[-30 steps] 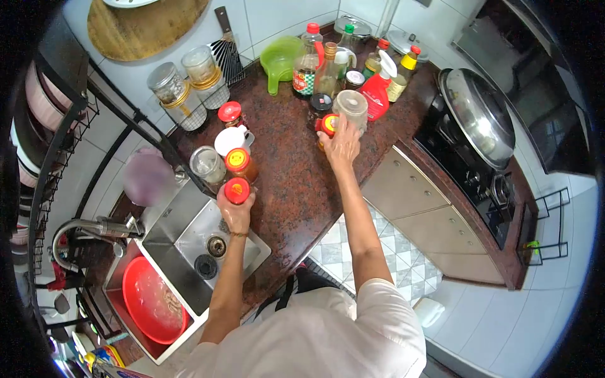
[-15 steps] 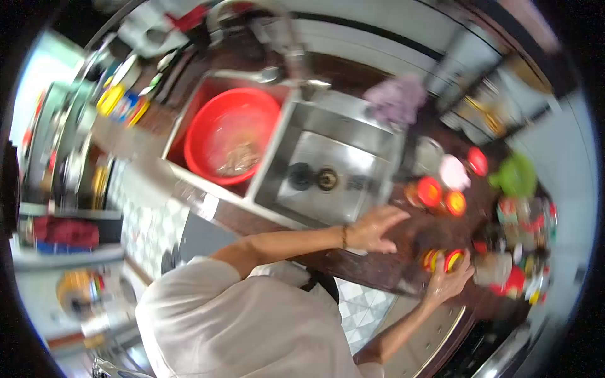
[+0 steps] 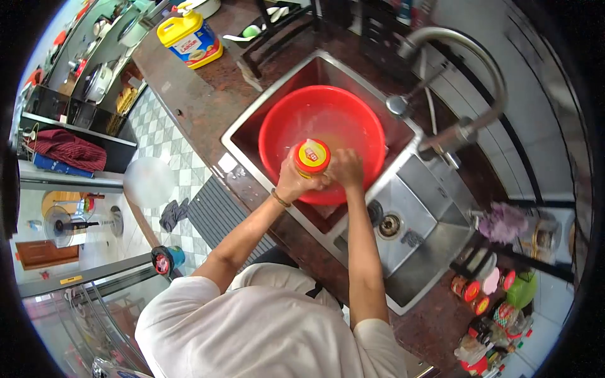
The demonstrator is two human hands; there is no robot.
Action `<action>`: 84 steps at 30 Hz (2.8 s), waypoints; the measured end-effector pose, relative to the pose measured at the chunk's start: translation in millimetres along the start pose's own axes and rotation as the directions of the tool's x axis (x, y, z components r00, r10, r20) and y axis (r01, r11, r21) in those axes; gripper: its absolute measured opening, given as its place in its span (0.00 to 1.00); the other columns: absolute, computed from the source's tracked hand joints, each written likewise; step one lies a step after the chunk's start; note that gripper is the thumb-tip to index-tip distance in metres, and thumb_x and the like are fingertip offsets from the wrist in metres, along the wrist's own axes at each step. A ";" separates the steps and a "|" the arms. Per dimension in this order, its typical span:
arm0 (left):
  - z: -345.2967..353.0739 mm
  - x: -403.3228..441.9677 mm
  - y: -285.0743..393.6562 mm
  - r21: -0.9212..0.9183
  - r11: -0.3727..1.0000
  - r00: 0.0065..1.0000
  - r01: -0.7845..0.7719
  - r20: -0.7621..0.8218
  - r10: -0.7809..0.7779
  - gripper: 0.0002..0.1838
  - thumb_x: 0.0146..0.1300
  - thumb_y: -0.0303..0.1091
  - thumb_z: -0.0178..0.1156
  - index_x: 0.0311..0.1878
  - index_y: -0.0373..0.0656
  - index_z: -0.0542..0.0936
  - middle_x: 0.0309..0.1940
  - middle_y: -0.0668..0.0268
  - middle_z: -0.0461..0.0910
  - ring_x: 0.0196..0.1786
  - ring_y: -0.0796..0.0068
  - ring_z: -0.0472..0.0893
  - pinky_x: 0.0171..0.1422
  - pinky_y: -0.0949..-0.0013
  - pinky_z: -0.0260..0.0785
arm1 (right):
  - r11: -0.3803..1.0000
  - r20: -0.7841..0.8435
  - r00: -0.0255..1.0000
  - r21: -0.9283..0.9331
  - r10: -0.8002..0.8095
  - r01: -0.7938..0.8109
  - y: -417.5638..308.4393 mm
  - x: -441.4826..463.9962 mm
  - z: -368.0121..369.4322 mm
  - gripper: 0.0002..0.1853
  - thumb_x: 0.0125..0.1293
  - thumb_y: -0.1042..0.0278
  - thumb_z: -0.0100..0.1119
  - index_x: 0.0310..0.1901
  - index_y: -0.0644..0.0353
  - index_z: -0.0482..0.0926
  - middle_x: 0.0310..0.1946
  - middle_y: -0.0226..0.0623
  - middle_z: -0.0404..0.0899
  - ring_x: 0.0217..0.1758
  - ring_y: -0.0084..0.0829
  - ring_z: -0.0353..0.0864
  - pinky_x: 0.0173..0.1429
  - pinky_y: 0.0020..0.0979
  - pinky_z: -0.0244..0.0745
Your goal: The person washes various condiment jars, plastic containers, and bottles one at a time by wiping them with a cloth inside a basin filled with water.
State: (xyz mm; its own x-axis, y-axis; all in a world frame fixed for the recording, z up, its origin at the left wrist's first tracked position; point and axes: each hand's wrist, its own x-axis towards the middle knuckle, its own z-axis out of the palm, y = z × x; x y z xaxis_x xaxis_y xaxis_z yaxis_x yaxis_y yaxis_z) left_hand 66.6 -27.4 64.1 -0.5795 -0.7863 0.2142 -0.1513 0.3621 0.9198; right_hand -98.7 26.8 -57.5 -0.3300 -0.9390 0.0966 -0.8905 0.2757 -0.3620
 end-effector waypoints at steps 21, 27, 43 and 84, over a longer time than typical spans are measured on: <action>-18.5 71.4 -107.6 0.196 0.977 0.943 -0.081 0.334 0.011 0.31 0.35 0.39 0.69 0.45 0.43 0.70 0.35 0.53 0.76 0.42 0.49 0.76 0.45 0.54 0.68 | 0.903 -0.256 0.967 0.413 -0.012 0.120 -94.9 64.5 -67.7 0.08 0.55 0.65 0.57 0.37 0.56 0.77 0.37 0.40 0.73 0.41 0.43 0.72 0.43 0.42 0.68; -15.8 61.7 -88.4 0.262 0.946 0.825 0.193 0.478 -0.301 0.42 0.37 0.37 0.70 0.59 0.41 0.63 0.46 0.51 0.76 0.48 0.57 0.78 0.50 0.62 0.70 | 0.463 0.183 0.960 0.846 0.212 -0.263 -60.1 92.2 -42.1 0.09 0.55 0.67 0.55 0.36 0.61 0.75 0.35 0.43 0.74 0.40 0.43 0.74 0.46 0.39 0.70; 29.5 76.0 -77.3 -0.642 0.632 0.899 0.434 0.349 -0.264 0.26 0.55 0.41 0.62 0.54 0.40 0.67 0.45 0.64 0.74 0.46 0.74 0.76 0.52 0.68 0.70 | 0.146 0.065 0.751 0.966 0.657 -0.212 -62.7 49.5 -31.1 0.23 0.66 0.49 0.45 0.44 0.66 0.71 0.45 0.45 0.72 0.52 0.37 0.70 0.53 0.36 0.64; 13.8 96.7 -112.0 -0.665 0.083 0.639 0.742 0.665 -0.388 0.23 0.58 0.44 0.59 0.50 0.39 0.70 0.36 0.62 0.78 0.36 0.68 0.80 0.42 0.61 0.77 | 0.664 0.345 0.732 0.312 0.587 -0.679 5.5 64.0 54.2 0.27 0.64 0.54 0.47 0.64 0.48 0.58 0.64 0.41 0.55 0.65 0.46 0.55 0.60 0.42 0.65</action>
State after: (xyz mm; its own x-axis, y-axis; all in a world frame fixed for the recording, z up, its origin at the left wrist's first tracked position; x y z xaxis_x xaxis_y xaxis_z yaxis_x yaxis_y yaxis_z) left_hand 16.5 -137.1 -22.8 -0.8435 -0.3099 -0.4387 0.0896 -0.8865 0.4539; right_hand -107.8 -42.9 -103.5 -0.6562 -0.5967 -0.4619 -0.2694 0.7570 -0.5953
